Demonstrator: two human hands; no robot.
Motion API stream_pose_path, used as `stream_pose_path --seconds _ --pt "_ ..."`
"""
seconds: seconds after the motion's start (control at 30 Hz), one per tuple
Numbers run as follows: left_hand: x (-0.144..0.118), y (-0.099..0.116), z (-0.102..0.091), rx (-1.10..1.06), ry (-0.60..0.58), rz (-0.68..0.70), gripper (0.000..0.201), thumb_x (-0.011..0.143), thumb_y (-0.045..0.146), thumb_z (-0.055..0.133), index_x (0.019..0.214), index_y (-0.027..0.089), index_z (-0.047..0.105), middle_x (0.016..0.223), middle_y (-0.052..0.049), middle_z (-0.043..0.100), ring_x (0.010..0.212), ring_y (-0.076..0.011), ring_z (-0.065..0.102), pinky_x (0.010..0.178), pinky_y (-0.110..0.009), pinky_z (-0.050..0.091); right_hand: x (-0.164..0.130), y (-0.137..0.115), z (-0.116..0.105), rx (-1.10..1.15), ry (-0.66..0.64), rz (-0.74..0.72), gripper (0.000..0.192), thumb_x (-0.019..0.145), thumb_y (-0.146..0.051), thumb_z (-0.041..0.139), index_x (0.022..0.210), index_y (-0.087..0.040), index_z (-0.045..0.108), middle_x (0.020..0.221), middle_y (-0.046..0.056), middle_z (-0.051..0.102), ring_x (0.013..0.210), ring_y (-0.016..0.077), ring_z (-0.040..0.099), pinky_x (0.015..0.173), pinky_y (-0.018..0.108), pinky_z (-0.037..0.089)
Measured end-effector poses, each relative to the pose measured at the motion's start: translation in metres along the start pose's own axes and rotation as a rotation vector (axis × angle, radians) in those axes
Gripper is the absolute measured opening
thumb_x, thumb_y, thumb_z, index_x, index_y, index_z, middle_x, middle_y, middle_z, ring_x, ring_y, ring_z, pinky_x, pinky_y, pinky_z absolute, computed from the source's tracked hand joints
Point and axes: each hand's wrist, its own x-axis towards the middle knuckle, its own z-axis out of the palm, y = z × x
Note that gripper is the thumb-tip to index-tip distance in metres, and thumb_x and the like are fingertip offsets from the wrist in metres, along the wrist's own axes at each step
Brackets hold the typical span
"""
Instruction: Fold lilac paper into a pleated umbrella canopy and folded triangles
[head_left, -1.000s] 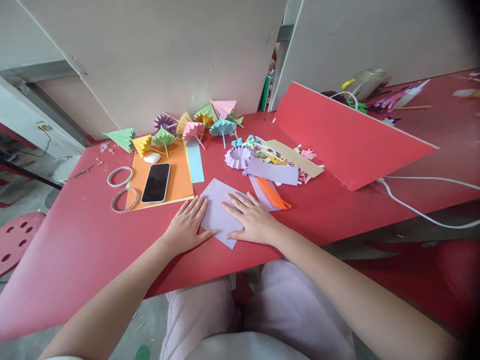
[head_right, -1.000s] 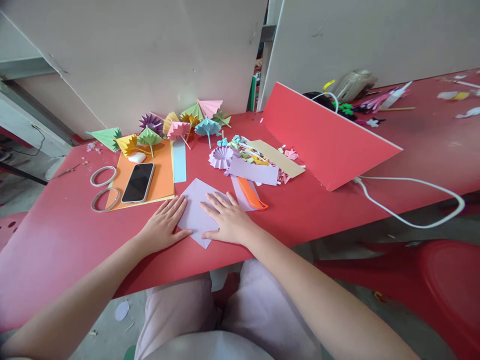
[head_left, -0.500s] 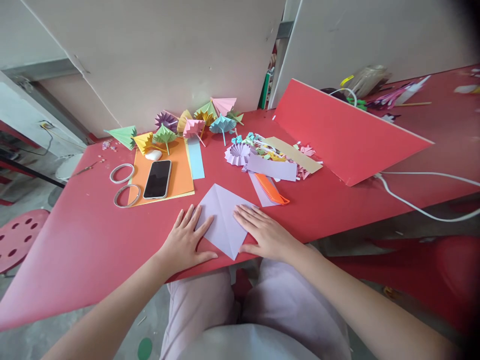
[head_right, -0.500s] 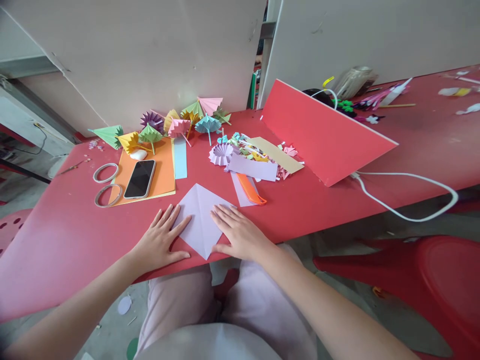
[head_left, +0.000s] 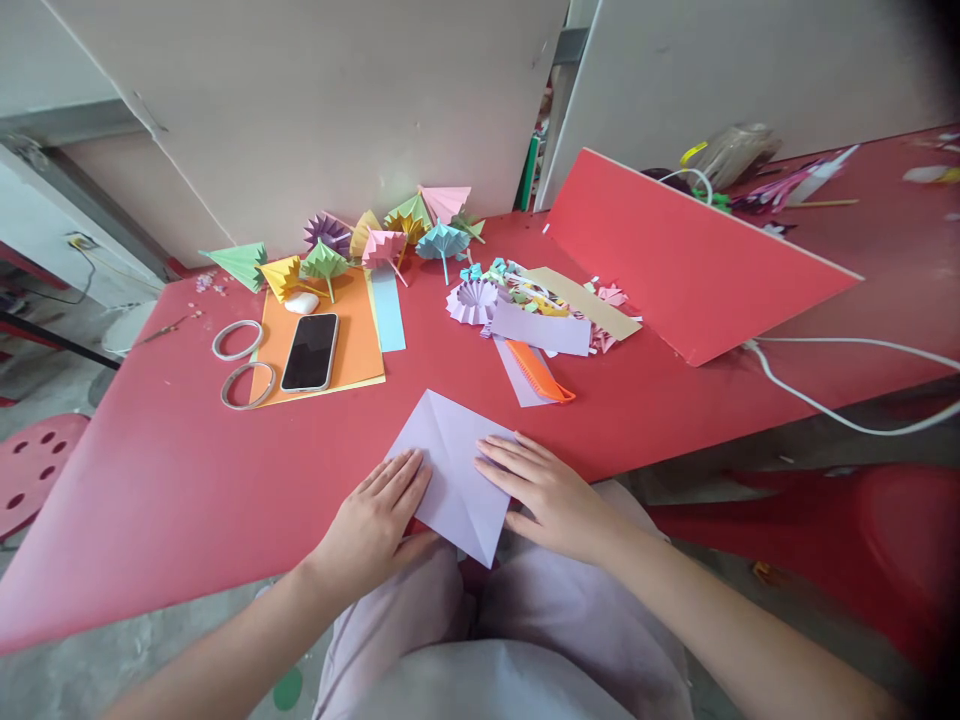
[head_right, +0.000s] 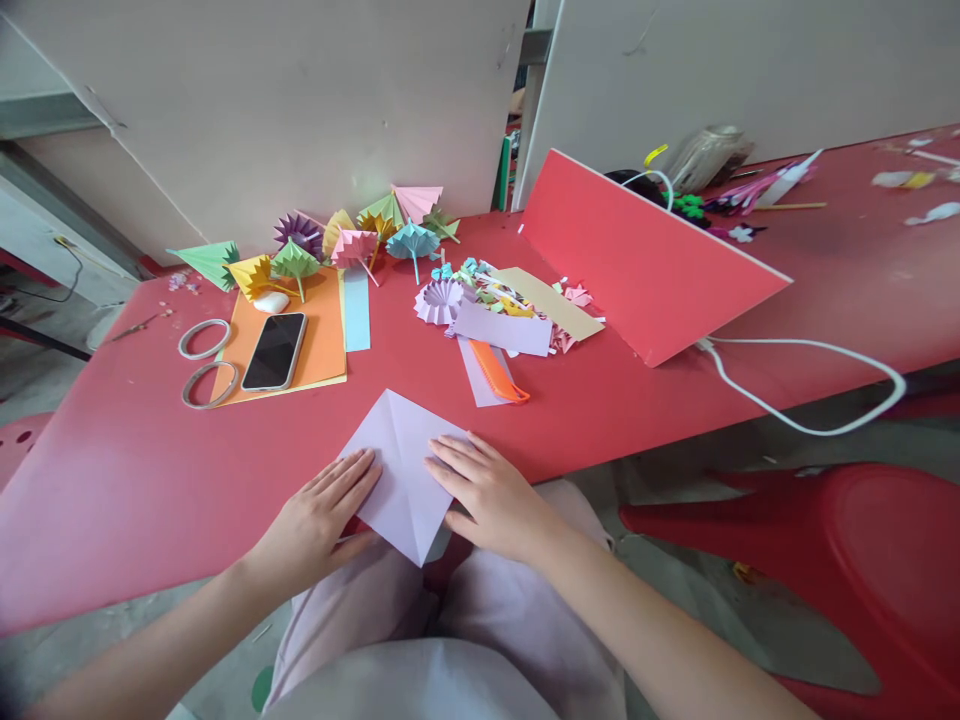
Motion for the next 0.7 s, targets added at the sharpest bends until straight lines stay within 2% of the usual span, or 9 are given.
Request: stream_pose_path --seconds 0.1,0.2,0.3,0.4,0.47,0.57,0.7 --pt "0.000 -0.002 -0.001 -0.002 0.034 0.004 0.055 0.090 0.047 0.039 0.126 0.007 0.048 0.129 -0.018 0.052 0.120 -0.0288 0.050 0.097 -0.044 0.046 0.005 0.001 -0.003 0.021 0.060 0.011 0.048 0.075 -0.002 0.038 0.116 -0.014 0.059 0.124 0.011 0.058 0.118 0.0235 0.050 0.099 0.045 0.043" --pt "0.003 -0.009 -0.003 -0.039 0.071 -0.010 0.036 0.092 0.029 0.036 0.119 0.013 0.055 0.124 -0.013 0.057 0.117 -0.0248 0.052 0.096 -0.040 0.047 0.015 0.004 -0.005 0.111 0.092 0.054 0.048 0.074 0.002 0.035 0.106 -0.018 0.064 0.109 0.009 0.064 0.105 0.0207 0.057 0.087 0.038 0.051" --pt "0.010 -0.016 -0.007 -0.132 0.096 -0.086 0.032 0.091 0.020 0.034 0.104 0.017 0.063 0.113 -0.010 0.063 0.107 -0.0225 0.058 0.089 -0.038 0.051 0.027 0.007 -0.009 0.221 0.077 0.154 0.031 0.082 -0.008 0.042 0.094 -0.022 0.067 0.090 0.006 0.064 0.088 0.0193 0.059 0.075 0.034 0.053" --pt "0.018 -0.022 -0.011 -0.205 0.099 -0.232 0.030 0.092 0.023 0.037 0.083 0.018 0.065 0.090 -0.008 0.065 0.083 -0.0199 0.060 0.075 -0.035 0.053 0.039 0.009 -0.016 0.282 0.021 0.269 0.018 0.086 -0.024 0.050 0.081 -0.022 0.067 0.078 0.004 0.062 0.079 0.0190 0.058 0.071 0.033 0.051" --pt "0.021 -0.025 -0.013 -0.229 0.091 -0.312 0.032 0.092 0.027 0.039 0.072 0.018 0.063 0.079 -0.006 0.062 0.073 -0.0188 0.056 0.069 -0.034 0.051 0.046 0.010 -0.020 0.318 -0.027 0.327 0.016 0.085 -0.030 0.053 0.077 -0.022 0.065 0.076 0.003 0.061 0.077 0.0189 0.059 0.070 0.032 0.050" --pt "0.023 -0.031 -0.015 -0.280 0.078 -0.384 0.033 0.091 0.031 0.041 0.066 0.019 0.059 0.074 -0.004 0.059 0.070 -0.0181 0.054 0.067 -0.033 0.049 0.054 0.011 -0.024 0.366 -0.036 0.386 0.022 0.084 -0.036 0.052 0.068 -0.021 0.058 0.072 0.002 0.058 0.072 0.0175 0.058 0.064 0.029 0.047" --pt "0.026 -0.040 -0.018 -0.337 0.033 -0.510 0.038 0.088 0.037 0.044 0.054 0.020 0.048 0.061 -0.001 0.051 0.062 -0.0165 0.051 0.058 -0.028 0.045 0.064 0.011 -0.026 0.404 -0.022 0.523 0.035 0.082 -0.037 0.052 0.055 -0.022 0.036 0.055 -0.004 0.044 0.053 0.0124 0.047 0.048 0.023 0.035"
